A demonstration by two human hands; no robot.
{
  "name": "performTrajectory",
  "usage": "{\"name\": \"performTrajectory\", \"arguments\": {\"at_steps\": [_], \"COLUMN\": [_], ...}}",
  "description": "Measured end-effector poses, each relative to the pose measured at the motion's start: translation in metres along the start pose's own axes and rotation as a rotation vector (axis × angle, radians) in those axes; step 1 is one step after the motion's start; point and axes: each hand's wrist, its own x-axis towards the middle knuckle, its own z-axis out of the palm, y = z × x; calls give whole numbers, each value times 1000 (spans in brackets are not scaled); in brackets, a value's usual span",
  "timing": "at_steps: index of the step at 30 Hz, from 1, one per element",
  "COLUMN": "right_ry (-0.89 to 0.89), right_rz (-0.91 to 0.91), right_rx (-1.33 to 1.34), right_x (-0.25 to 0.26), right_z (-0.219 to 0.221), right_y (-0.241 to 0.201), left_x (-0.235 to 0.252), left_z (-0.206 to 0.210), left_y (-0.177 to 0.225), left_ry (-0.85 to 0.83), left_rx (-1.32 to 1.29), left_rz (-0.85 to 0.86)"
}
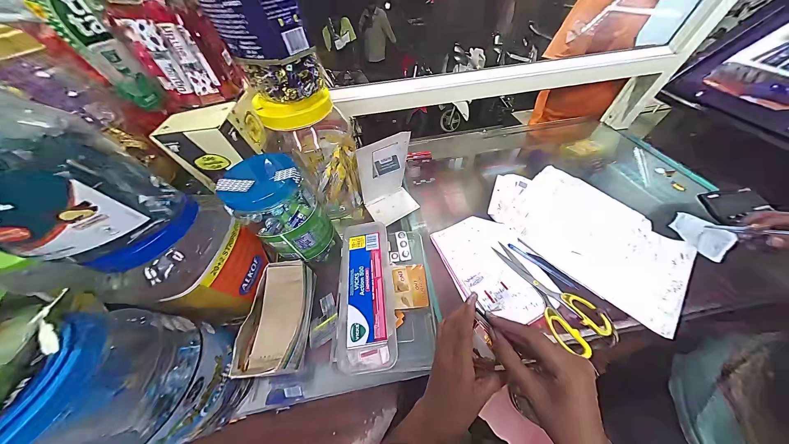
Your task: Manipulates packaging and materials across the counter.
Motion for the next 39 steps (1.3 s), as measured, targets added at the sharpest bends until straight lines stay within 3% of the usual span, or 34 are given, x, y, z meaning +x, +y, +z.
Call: {"name": "performTrajectory", "arguments": {"at_steps": [5, 9, 12, 15, 18, 23, 26, 28, 32, 34, 36, 39], "right_ry": [-14, -207, -153, -64, -129, -254, -299, -346, -556, -548, -460, -352], "right_rz": [-70, 169, 281, 45, -106, -63, 40, 82, 46, 2, -30, -86], "right_rx": [7, 373, 543, 310, 123, 122, 31, 53, -19, -138, -190, -171], "right_x": [2, 7, 4, -4, -5, -2, 6, 24, 64, 69, 65, 54], "right_z": [-1, -10, -9, -2, -5, -18, -22, -27, -16, -8, -4, 0], "right_y": [1, 9, 14, 20, 17, 26, 26, 30, 49, 52, 47, 35], "left_x": [0, 3, 4, 6, 7, 8, 21, 30, 47, 48, 48, 54], "left_z": [3, 0, 1, -2, -3, 3, 2, -3, -70, -129, -184, -219], "left_y": [1, 1, 3, 5, 3, 0, 17, 27, 47, 52, 44, 23], "left_ry": [33, -7, -15, -63, -90, -85, -145, -167, -42, 69, 111, -147], "left_rx": [30, -19, -2, 32, 15, 59, 81, 101, 307, 545, 788, 969], "left_rz": [-14, -63, -56, -49, -39, -45, -163, -154, -34, -173, -455, -943]}}
